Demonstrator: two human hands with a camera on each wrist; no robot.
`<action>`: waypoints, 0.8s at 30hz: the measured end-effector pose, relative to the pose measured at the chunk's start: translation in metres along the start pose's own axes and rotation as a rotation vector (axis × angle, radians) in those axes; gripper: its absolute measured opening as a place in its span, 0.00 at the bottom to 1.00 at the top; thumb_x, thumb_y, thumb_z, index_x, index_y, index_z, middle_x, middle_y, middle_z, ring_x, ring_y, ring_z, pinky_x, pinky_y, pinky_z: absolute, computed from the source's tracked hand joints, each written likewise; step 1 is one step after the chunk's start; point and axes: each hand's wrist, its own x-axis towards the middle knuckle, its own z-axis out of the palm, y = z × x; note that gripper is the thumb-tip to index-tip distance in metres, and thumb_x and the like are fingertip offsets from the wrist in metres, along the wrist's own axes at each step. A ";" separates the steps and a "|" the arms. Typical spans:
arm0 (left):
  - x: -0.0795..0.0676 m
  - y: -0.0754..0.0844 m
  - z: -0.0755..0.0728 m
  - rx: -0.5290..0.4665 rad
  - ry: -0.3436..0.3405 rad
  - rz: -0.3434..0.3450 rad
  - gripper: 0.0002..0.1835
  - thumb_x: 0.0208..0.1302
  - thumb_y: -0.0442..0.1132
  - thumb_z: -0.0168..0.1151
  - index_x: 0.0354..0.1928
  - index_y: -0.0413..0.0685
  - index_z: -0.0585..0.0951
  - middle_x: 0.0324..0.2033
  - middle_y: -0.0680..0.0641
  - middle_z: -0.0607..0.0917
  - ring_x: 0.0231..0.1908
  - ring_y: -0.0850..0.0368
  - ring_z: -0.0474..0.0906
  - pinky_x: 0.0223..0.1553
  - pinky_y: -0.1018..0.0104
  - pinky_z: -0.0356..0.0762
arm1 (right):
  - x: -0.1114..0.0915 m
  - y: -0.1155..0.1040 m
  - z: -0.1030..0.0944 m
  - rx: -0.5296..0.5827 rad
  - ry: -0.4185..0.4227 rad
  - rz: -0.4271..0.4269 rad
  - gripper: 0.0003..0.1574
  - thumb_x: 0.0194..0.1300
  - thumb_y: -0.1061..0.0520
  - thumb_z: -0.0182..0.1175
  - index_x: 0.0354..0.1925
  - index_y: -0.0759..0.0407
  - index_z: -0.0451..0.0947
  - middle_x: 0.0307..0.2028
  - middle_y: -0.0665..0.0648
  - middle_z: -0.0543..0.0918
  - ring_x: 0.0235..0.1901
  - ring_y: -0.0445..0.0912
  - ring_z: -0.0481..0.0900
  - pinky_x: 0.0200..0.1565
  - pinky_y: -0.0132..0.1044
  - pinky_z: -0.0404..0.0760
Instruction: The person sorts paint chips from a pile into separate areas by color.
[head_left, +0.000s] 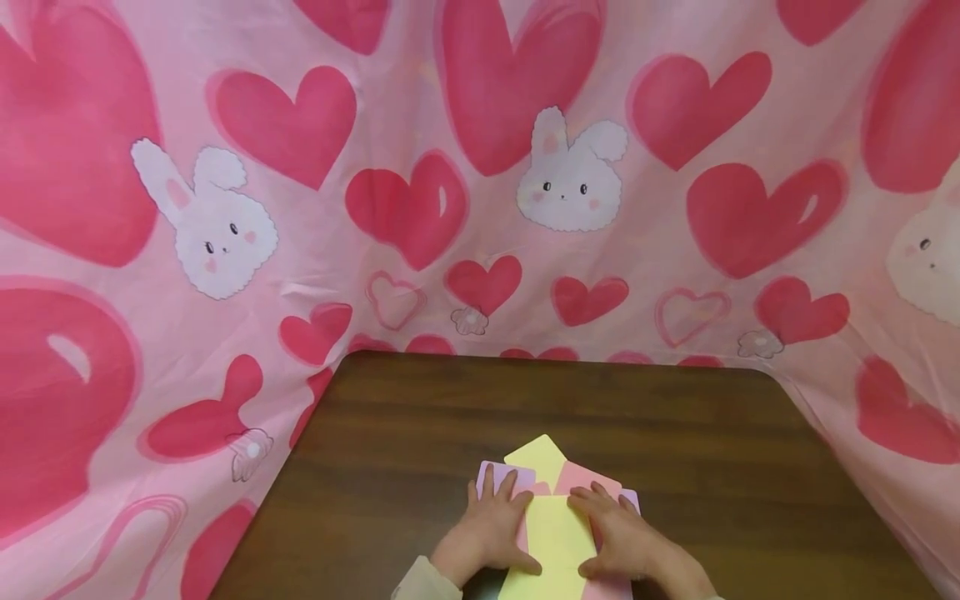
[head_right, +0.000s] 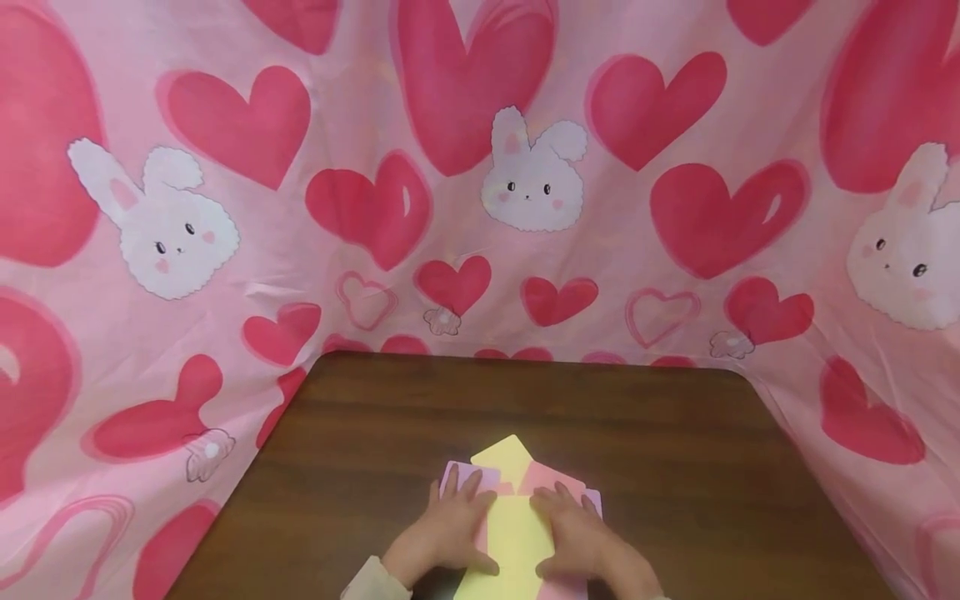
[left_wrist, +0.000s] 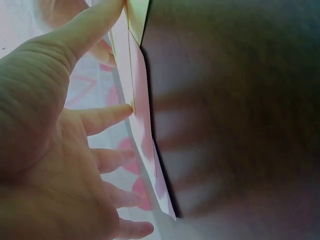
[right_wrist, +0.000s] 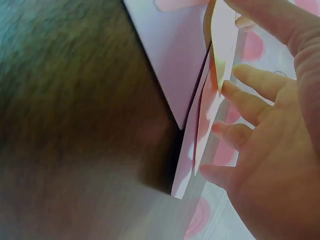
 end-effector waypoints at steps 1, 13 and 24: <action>0.000 0.000 0.001 -0.002 0.002 0.000 0.50 0.37 0.71 0.77 0.63 0.56 0.76 0.71 0.38 0.68 0.70 0.24 0.57 0.60 0.26 0.60 | 0.000 0.000 0.000 -0.002 0.004 -0.004 0.55 0.38 0.47 0.83 0.62 0.64 0.75 0.65 0.65 0.74 0.69 0.72 0.63 0.58 0.80 0.56; -0.003 0.000 0.006 -0.061 -0.030 -0.026 0.51 0.39 0.68 0.78 0.68 0.59 0.75 0.73 0.40 0.66 0.73 0.26 0.52 0.63 0.26 0.58 | 0.000 -0.009 -0.005 -0.081 0.024 -0.080 0.50 0.30 0.54 0.82 0.56 0.61 0.79 0.61 0.67 0.76 0.64 0.70 0.70 0.58 0.73 0.65; -0.006 -0.003 -0.002 -0.087 -0.043 -0.023 0.54 0.38 0.71 0.77 0.70 0.61 0.71 0.75 0.39 0.62 0.74 0.25 0.48 0.63 0.24 0.53 | -0.001 -0.012 -0.011 -0.099 0.050 -0.097 0.44 0.36 0.47 0.82 0.54 0.59 0.81 0.61 0.65 0.75 0.59 0.60 0.76 0.55 0.68 0.71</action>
